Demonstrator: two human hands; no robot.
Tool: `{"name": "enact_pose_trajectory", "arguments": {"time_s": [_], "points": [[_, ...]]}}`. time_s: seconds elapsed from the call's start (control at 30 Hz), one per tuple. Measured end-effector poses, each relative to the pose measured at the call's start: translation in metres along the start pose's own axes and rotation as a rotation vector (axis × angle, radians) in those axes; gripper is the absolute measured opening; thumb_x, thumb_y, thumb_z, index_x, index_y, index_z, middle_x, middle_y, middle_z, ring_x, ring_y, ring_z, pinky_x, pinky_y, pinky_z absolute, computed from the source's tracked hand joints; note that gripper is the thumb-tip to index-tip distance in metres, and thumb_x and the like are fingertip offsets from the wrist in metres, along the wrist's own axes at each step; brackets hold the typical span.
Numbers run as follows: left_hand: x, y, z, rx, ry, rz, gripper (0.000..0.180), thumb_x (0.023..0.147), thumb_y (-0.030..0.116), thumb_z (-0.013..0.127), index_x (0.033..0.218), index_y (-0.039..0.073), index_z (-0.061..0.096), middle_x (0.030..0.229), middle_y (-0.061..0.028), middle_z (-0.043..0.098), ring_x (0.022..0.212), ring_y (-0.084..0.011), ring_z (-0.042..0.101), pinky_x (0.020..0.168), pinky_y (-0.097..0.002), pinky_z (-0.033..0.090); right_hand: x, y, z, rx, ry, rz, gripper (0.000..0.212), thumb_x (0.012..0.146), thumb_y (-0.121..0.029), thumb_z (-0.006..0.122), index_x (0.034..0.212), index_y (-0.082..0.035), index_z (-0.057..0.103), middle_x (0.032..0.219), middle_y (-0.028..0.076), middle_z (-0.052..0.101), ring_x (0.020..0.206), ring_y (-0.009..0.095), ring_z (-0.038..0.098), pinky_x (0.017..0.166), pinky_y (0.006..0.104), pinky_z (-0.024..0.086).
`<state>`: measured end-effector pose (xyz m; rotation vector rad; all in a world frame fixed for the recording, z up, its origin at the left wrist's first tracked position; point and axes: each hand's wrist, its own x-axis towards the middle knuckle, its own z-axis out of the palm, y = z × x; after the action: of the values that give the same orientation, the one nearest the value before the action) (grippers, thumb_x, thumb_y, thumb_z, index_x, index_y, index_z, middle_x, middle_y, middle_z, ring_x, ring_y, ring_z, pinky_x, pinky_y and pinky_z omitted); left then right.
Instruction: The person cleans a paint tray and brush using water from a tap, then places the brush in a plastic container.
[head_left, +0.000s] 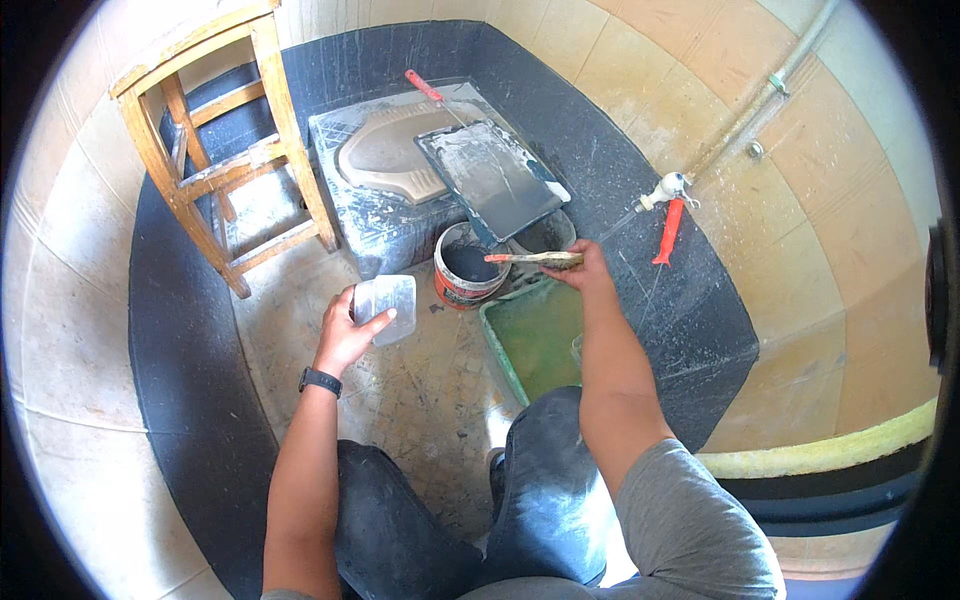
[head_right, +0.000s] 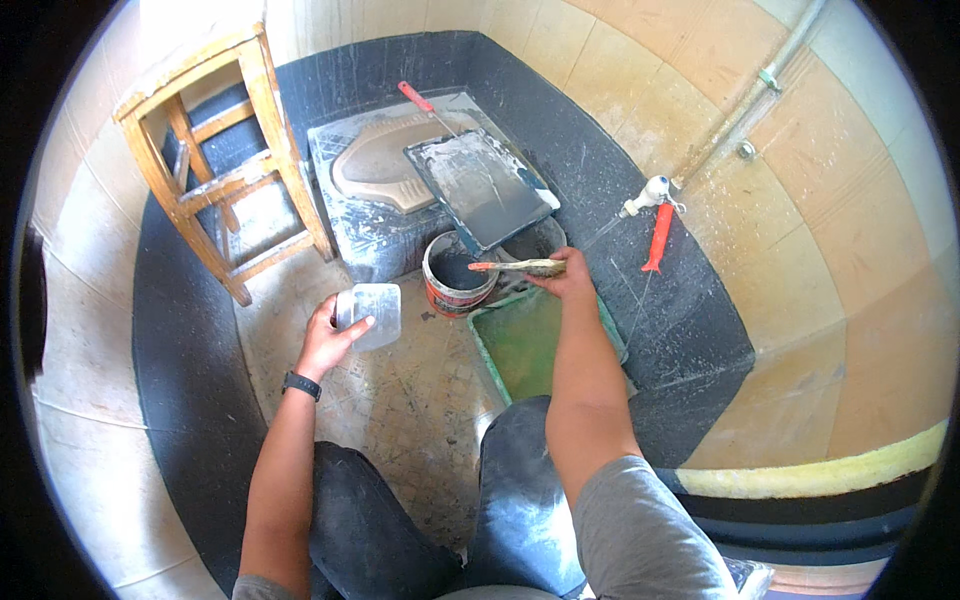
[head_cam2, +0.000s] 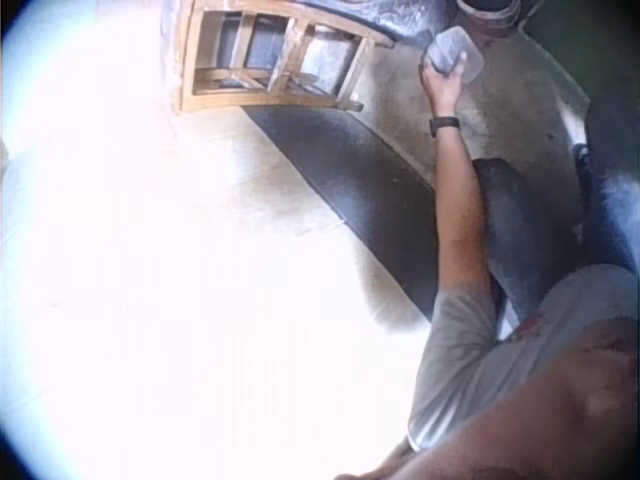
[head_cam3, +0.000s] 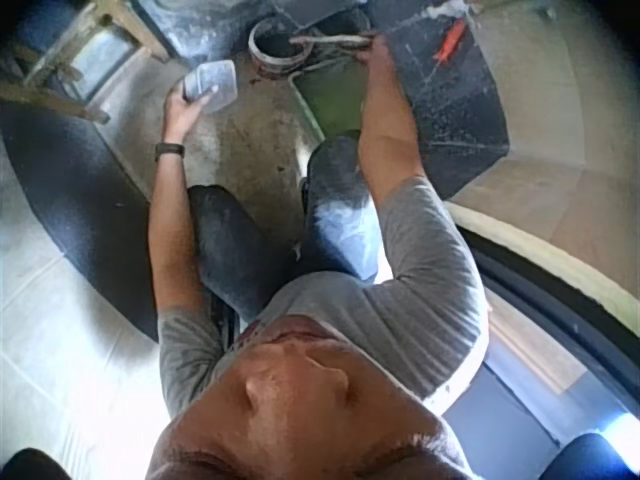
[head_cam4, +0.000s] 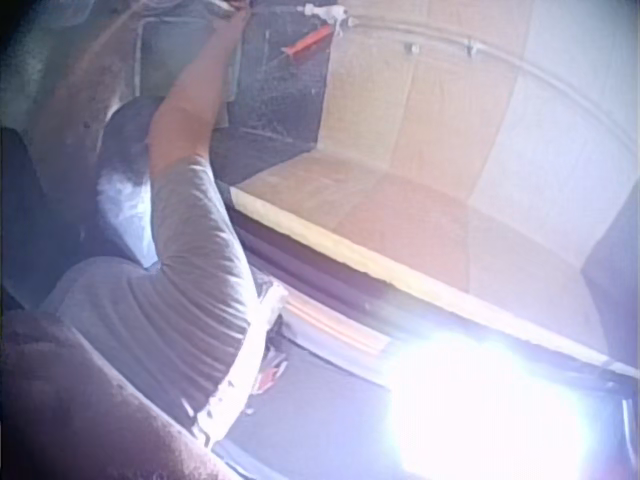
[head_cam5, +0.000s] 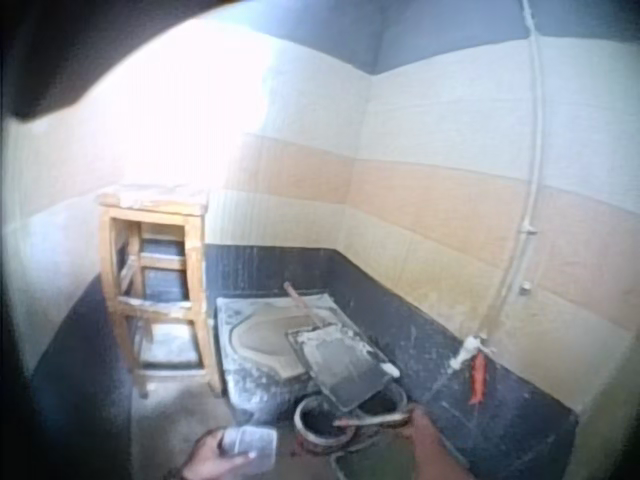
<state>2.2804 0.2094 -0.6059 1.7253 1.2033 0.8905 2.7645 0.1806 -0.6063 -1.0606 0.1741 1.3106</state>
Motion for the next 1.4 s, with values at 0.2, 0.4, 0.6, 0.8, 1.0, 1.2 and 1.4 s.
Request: {"name": "enact_pose_trajectory", "arguments": {"time_s": [0.2, 0.4, 0.6, 0.8, 1.0, 1.2, 1.4], "points": [[-0.001, 0.010, 0.010, -0.086, -0.017, -0.004, 0.052, 0.075, 0.027, 0.085, 0.115, 0.000, 0.064, 0.108, -0.0160, 0.071, 0.099, -0.0242, 0.068, 0.088, -0.0372, 0.054, 0.031, -0.007, -0.045, -0.075, 0.047, -0.183, 0.066, 0.091, -0.052, 0.057, 0.133, -0.002, 0.045, 0.137, 0.022, 0.046, 0.128, 0.043, 0.046, 0.101, 0.0635, 0.042], [-0.002, -0.001, 0.005, -0.040, -0.006, 0.007, 0.051, 0.075, 0.027, 0.085, 0.114, 0.001, 0.065, 0.106, -0.0149, 0.071, 0.097, -0.0237, 0.069, 0.087, -0.0368, 0.054, -0.012, -0.001, -0.006, 0.115, 0.260, -0.132, 0.082, 0.083, -0.072, 0.047, 0.135, -0.008, 0.051, 0.138, 0.014, 0.052, 0.125, 0.035, 0.049, 0.103, 0.0585, 0.035], [0.000, -0.004, 0.003, -0.025, -0.012, -0.014, 0.051, 0.075, 0.028, 0.085, 0.114, 0.001, 0.065, 0.107, -0.0146, 0.071, 0.097, -0.0237, 0.069, 0.088, -0.0366, 0.054, 0.020, -0.003, -0.012, 0.005, 0.088, -0.053, 0.067, 0.084, -0.058, 0.058, 0.133, -0.012, 0.056, 0.138, 0.012, 0.056, 0.124, 0.036, 0.052, 0.103, 0.0593, 0.037], [0.003, -0.001, 0.011, -0.045, -0.047, 0.005, 0.050, 0.076, 0.027, 0.085, 0.114, 0.001, 0.065, 0.107, -0.0137, 0.071, 0.097, -0.0232, 0.069, 0.088, -0.0364, 0.054, 0.060, -0.004, -0.043, -0.274, 0.288, -0.396, 0.036, 0.088, -0.037, 0.057, 0.103, -0.005, 0.064, 0.112, 0.019, 0.067, 0.092, 0.035, 0.065, 0.082, 0.0479, 0.053], [-0.002, -0.004, 0.002, -0.048, -0.013, -0.026, 0.048, 0.078, 0.026, 0.084, 0.114, 0.001, 0.065, 0.106, -0.0134, 0.071, 0.096, -0.0220, 0.069, 0.088, -0.0356, 0.053, 0.062, -0.002, -0.016, -0.201, 0.566, -0.536, 0.029, 0.083, -0.023, 0.060, 0.100, 0.000, 0.066, 0.103, 0.019, 0.067, 0.085, 0.035, 0.066, 0.076, 0.0492, 0.053], [0.004, -0.004, 0.013, -0.083, -0.049, -0.043, 0.047, 0.077, 0.024, 0.084, 0.114, 0.001, 0.065, 0.106, -0.0124, 0.072, 0.095, -0.0205, 0.069, 0.087, -0.0346, 0.054, 0.073, -0.024, -0.027, -0.254, 0.270, -0.422, 0.037, 0.085, -0.027, 0.056, 0.105, 0.002, 0.066, 0.105, 0.019, 0.067, 0.090, 0.035, 0.067, 0.077, 0.0489, 0.053], [0.002, -0.009, 0.001, -0.044, -0.053, -0.050, 0.046, 0.078, 0.023, 0.084, 0.113, 0.000, 0.064, 0.104, -0.0123, 0.072, 0.094, -0.0198, 0.069, 0.086, -0.0344, 0.054, 0.033, -0.003, -0.010, -0.308, 0.438, -0.475, 0.053, 0.087, -0.030, 0.054, 0.123, 0.009, 0.059, 0.124, 0.021, 0.064, 0.106, 0.037, 0.065, 0.088, 0.0500, 0.051]]}}
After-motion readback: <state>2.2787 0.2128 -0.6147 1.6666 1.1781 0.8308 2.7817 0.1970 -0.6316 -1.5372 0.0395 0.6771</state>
